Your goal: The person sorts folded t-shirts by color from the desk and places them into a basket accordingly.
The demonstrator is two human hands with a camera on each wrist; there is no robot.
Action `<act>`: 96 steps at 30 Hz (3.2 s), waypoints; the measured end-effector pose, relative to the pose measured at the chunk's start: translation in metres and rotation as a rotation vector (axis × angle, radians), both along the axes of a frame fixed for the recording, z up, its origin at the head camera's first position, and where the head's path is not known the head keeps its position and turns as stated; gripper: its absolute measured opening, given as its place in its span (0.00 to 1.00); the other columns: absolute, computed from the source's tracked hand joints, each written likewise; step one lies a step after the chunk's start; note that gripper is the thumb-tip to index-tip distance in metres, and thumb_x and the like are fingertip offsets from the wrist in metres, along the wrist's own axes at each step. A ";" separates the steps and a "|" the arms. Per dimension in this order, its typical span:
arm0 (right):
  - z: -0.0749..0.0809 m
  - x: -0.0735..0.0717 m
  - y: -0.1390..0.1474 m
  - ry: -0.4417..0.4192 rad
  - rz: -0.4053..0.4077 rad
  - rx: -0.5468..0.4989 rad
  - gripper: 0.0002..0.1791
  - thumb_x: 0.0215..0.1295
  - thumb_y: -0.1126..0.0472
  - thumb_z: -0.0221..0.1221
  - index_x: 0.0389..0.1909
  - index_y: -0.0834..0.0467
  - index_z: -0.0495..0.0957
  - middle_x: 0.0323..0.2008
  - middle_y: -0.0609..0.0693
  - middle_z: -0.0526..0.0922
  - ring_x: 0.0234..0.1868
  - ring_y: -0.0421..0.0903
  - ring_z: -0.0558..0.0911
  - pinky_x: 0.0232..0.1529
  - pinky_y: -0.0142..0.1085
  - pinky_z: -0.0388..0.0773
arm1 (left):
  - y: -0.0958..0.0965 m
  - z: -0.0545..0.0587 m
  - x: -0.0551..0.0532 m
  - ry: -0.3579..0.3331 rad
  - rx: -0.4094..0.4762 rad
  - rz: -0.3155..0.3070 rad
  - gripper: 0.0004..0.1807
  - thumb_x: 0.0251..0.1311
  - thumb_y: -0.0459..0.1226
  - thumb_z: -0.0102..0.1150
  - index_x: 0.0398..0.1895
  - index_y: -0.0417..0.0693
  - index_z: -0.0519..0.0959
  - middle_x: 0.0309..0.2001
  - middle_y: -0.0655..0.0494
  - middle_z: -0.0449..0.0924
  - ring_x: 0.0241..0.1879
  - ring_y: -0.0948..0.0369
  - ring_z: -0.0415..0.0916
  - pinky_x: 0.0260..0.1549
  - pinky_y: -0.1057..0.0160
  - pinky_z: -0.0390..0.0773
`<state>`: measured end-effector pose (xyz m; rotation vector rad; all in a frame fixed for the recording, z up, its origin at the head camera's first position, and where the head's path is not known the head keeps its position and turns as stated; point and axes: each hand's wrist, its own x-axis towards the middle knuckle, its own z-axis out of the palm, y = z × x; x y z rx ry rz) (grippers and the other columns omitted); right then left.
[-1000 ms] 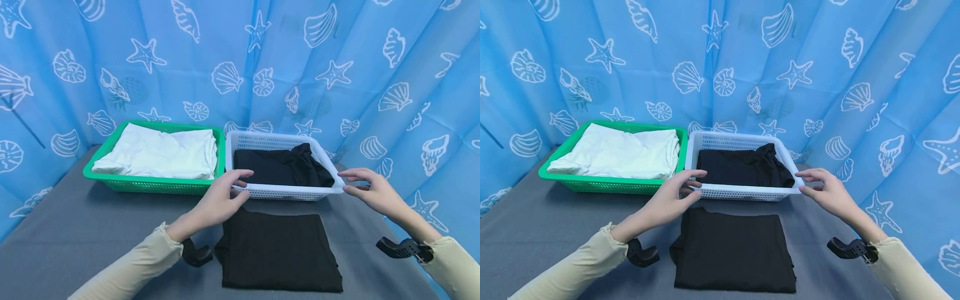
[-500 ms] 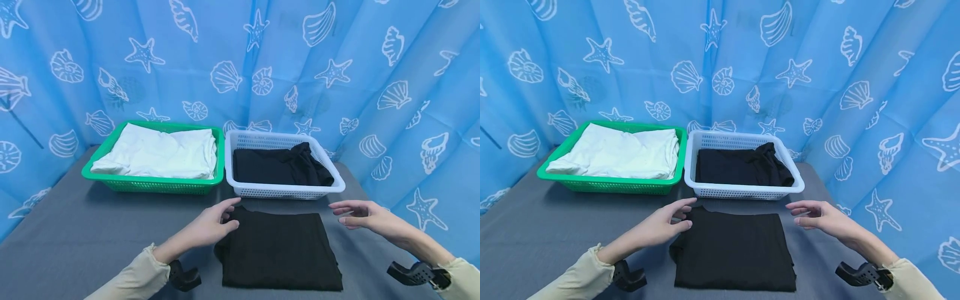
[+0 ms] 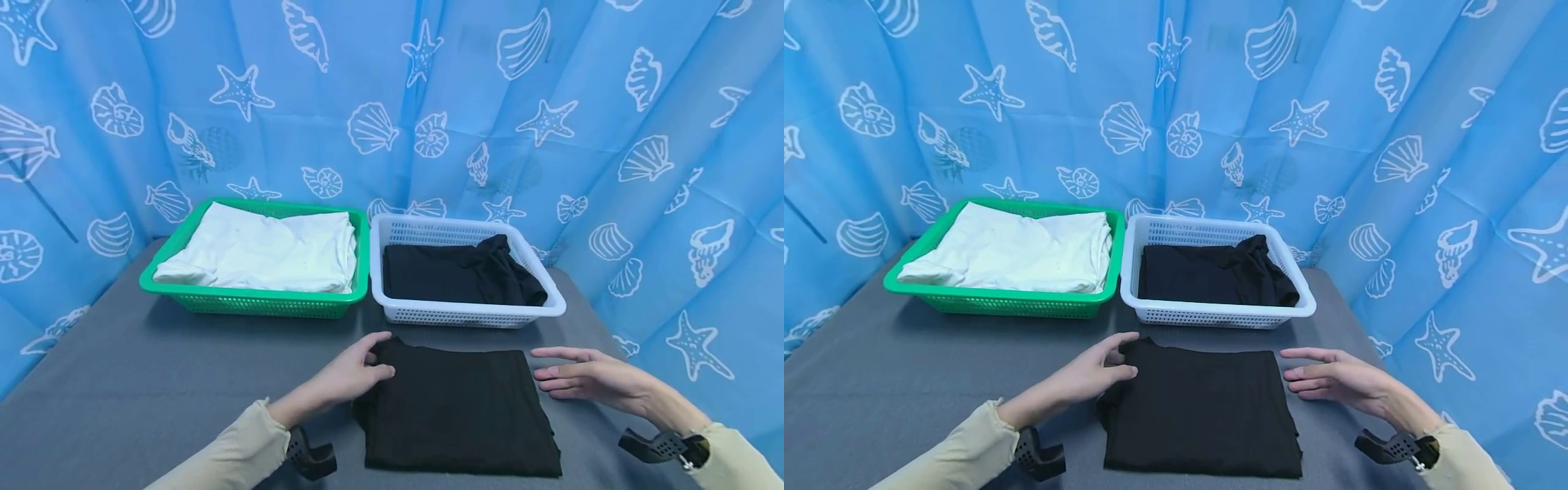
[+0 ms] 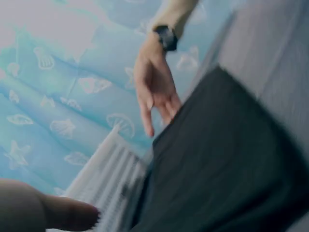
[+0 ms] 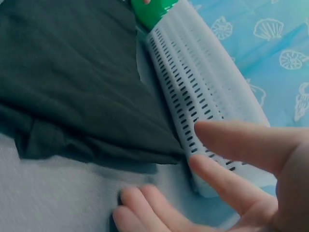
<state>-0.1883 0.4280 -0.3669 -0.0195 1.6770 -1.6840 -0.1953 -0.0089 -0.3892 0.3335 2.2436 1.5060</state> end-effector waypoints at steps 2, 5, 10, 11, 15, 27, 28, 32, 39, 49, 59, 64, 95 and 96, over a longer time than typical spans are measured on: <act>-0.003 0.000 -0.004 -0.050 0.026 -0.085 0.26 0.79 0.66 0.42 0.74 0.62 0.58 0.64 0.63 0.70 0.64 0.59 0.70 0.64 0.53 0.64 | 0.004 -0.003 0.000 -0.057 0.040 0.012 0.32 0.65 0.40 0.61 0.72 0.50 0.65 0.63 0.40 0.68 0.60 0.43 0.68 0.55 0.37 0.67; -0.009 0.000 -0.013 -0.125 0.050 -0.203 0.26 0.80 0.66 0.36 0.76 0.61 0.53 0.67 0.63 0.66 0.67 0.60 0.66 0.67 0.54 0.59 | 0.009 -0.010 0.000 -0.128 0.128 -0.004 0.32 0.64 0.44 0.63 0.71 0.55 0.67 0.65 0.45 0.65 0.60 0.47 0.67 0.58 0.39 0.65; -0.022 0.003 -0.035 -0.143 0.060 -0.237 0.27 0.79 0.69 0.38 0.76 0.56 0.58 0.68 0.60 0.67 0.67 0.59 0.67 0.66 0.55 0.61 | 0.013 -0.023 -0.001 -0.191 0.269 -0.063 0.33 0.64 0.43 0.64 0.71 0.52 0.67 0.69 0.47 0.60 0.66 0.49 0.60 0.63 0.42 0.58; -0.024 0.004 -0.038 -0.127 0.056 -0.210 0.27 0.77 0.70 0.41 0.75 0.56 0.59 0.67 0.60 0.68 0.66 0.59 0.69 0.64 0.54 0.63 | 0.013 -0.025 -0.001 -0.201 0.279 -0.067 0.33 0.64 0.42 0.64 0.72 0.51 0.67 0.69 0.46 0.61 0.66 0.49 0.60 0.63 0.42 0.58; -0.030 0.006 -0.047 -0.059 0.026 -0.094 0.30 0.71 0.73 0.51 0.73 0.58 0.62 0.62 0.61 0.73 0.61 0.59 0.74 0.59 0.54 0.70 | 0.014 -0.029 0.001 -0.193 0.261 -0.063 0.36 0.60 0.35 0.67 0.72 0.50 0.66 0.66 0.47 0.65 0.61 0.51 0.67 0.62 0.43 0.62; -0.036 0.008 -0.053 -0.016 -0.015 -0.049 0.33 0.67 0.74 0.55 0.73 0.58 0.63 0.64 0.58 0.72 0.60 0.57 0.75 0.58 0.52 0.72 | 0.017 -0.031 0.007 -0.121 0.215 -0.003 0.42 0.50 0.25 0.70 0.71 0.50 0.67 0.64 0.46 0.67 0.59 0.48 0.68 0.59 0.41 0.64; -0.035 0.009 -0.053 -0.014 -0.021 -0.038 0.33 0.67 0.74 0.56 0.73 0.58 0.63 0.64 0.58 0.72 0.60 0.57 0.75 0.58 0.52 0.72 | 0.018 -0.031 0.008 -0.109 0.203 0.005 0.42 0.50 0.25 0.70 0.71 0.50 0.67 0.64 0.46 0.66 0.59 0.48 0.67 0.60 0.40 0.63; -0.034 0.011 -0.055 -0.016 -0.034 -0.015 0.34 0.66 0.74 0.57 0.73 0.58 0.63 0.64 0.58 0.71 0.60 0.56 0.75 0.58 0.52 0.71 | 0.020 -0.031 0.009 -0.086 0.171 0.028 0.42 0.48 0.25 0.71 0.70 0.50 0.68 0.64 0.45 0.65 0.60 0.46 0.65 0.60 0.38 0.60; -0.033 0.014 -0.056 -0.006 -0.039 0.003 0.34 0.67 0.72 0.58 0.73 0.57 0.64 0.66 0.57 0.70 0.62 0.55 0.73 0.61 0.52 0.68 | 0.021 -0.029 0.008 -0.090 0.160 0.040 0.42 0.48 0.24 0.71 0.69 0.51 0.69 0.64 0.44 0.65 0.59 0.45 0.65 0.59 0.37 0.61; -0.034 0.015 -0.058 0.027 -0.063 0.032 0.35 0.64 0.73 0.60 0.72 0.59 0.65 0.64 0.58 0.72 0.60 0.55 0.75 0.60 0.51 0.69 | 0.020 -0.029 0.009 -0.077 0.158 0.037 0.43 0.46 0.23 0.72 0.69 0.51 0.69 0.64 0.44 0.65 0.59 0.45 0.66 0.59 0.37 0.61; -0.012 0.021 -0.053 0.196 0.032 -0.012 0.34 0.66 0.76 0.56 0.73 0.61 0.62 0.63 0.62 0.73 0.60 0.59 0.75 0.57 0.49 0.73 | 0.018 -0.011 0.017 0.092 0.254 -0.066 0.43 0.50 0.26 0.71 0.71 0.55 0.67 0.62 0.53 0.70 0.56 0.54 0.72 0.56 0.46 0.70; 0.017 0.014 -0.046 0.306 0.109 -0.059 0.34 0.68 0.79 0.51 0.74 0.60 0.59 0.64 0.64 0.71 0.62 0.62 0.73 0.58 0.52 0.72 | 0.012 0.013 0.017 0.184 0.388 -0.166 0.44 0.54 0.24 0.68 0.73 0.58 0.63 0.64 0.58 0.69 0.58 0.60 0.73 0.56 0.57 0.72; 0.082 -0.146 -0.100 0.659 -0.245 0.908 0.31 0.66 0.68 0.58 0.69 0.69 0.64 0.70 0.73 0.55 0.68 0.68 0.58 0.63 0.59 0.62 | 0.027 0.092 -0.154 0.431 -0.256 -0.059 0.41 0.63 0.28 0.53 0.77 0.37 0.48 0.72 0.41 0.57 0.64 0.48 0.65 0.56 0.52 0.70; 0.081 -0.145 -0.101 0.665 -0.244 0.942 0.31 0.66 0.67 0.58 0.68 0.70 0.64 0.69 0.73 0.55 0.67 0.68 0.60 0.62 0.59 0.62 | 0.025 0.093 -0.149 0.464 -0.285 -0.054 0.38 0.64 0.28 0.52 0.76 0.36 0.50 0.71 0.40 0.58 0.64 0.48 0.65 0.56 0.52 0.71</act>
